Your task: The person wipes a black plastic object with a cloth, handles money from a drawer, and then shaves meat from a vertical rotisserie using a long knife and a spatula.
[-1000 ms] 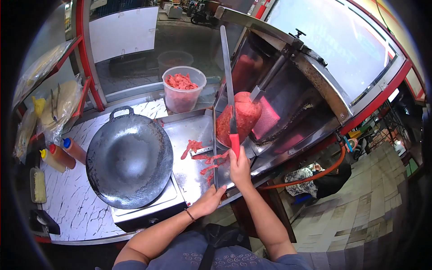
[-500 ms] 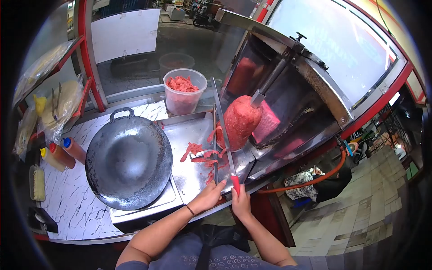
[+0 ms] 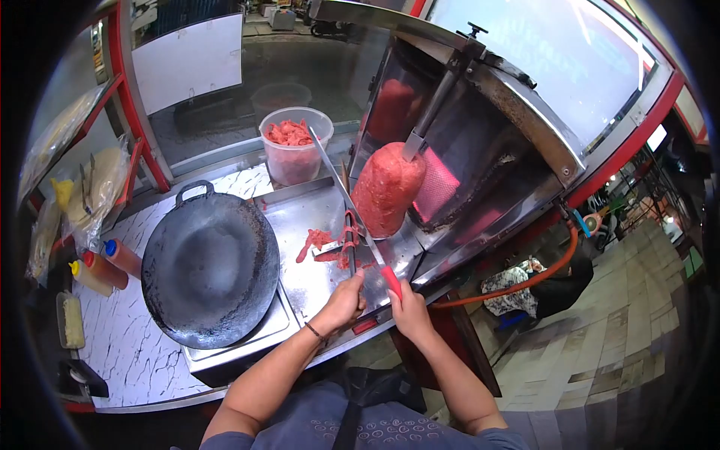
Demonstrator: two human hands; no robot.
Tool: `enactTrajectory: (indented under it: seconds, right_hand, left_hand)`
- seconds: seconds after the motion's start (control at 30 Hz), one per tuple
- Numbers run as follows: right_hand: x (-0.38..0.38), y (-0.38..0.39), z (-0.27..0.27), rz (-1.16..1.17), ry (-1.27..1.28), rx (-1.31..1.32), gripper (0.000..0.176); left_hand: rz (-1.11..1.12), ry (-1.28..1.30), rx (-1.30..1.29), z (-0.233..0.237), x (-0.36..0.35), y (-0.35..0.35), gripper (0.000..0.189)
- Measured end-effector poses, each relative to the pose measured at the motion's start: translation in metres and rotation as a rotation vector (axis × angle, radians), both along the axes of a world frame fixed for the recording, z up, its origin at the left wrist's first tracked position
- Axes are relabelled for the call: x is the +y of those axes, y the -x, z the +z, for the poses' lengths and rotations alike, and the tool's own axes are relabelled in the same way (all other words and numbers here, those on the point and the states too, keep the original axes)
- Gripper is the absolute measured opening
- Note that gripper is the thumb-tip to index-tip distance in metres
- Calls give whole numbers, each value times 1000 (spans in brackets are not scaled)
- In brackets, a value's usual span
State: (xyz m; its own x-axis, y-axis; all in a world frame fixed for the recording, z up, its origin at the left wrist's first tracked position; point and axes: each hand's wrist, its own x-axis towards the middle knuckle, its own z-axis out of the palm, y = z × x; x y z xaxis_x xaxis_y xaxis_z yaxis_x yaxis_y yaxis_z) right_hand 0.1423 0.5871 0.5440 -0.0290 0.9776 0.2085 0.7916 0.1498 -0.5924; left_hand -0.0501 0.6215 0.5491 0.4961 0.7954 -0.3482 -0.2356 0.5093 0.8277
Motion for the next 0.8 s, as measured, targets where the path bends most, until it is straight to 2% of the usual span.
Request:
enactTrajectory:
  seconds: [0.03, 0.07, 0.1, 0.13, 0.17, 0.23, 0.27, 0.4, 0.8]
  right_hand:
    - [-4, -4, 1, 0, -2, 4, 21]
    - [-15, -13, 4, 9, 6, -18, 22]
    - [-28, -26, 9, 19, 17, -45, 23]
    - [-50, -40, 21, -24, 125, -86, 24]
    - [-73, -59, 36, -64, 234, -128, 25]
    - [-110, -106, 57, -54, 379, -170, 26]
    - [-122, -122, 75, -46, 394, -196, 26]
    - [-126, -138, 117, -17, 433, -324, 26]
    - [-135, -152, 147, -37, 437, -398, 25]
  left_hand:
    - [6, 181, -125, 11, 0, 4, 48]
    - [5, 178, -122, 9, 3, 8, 48]
    - [-42, 244, -312, 5, 5, 12, 48]
    - [-88, 311, -505, 0, 8, 16, 49]
    - [-84, 311, -511, -3, 10, 19, 49]
    - [-174, 384, -763, -9, 10, 26, 47]
    - [-189, 402, -787, -11, 10, 30, 47]
    - [-189, 386, -711, -12, 9, 32, 48]
    - [-172, 384, -572, -4, 1, 43, 46]
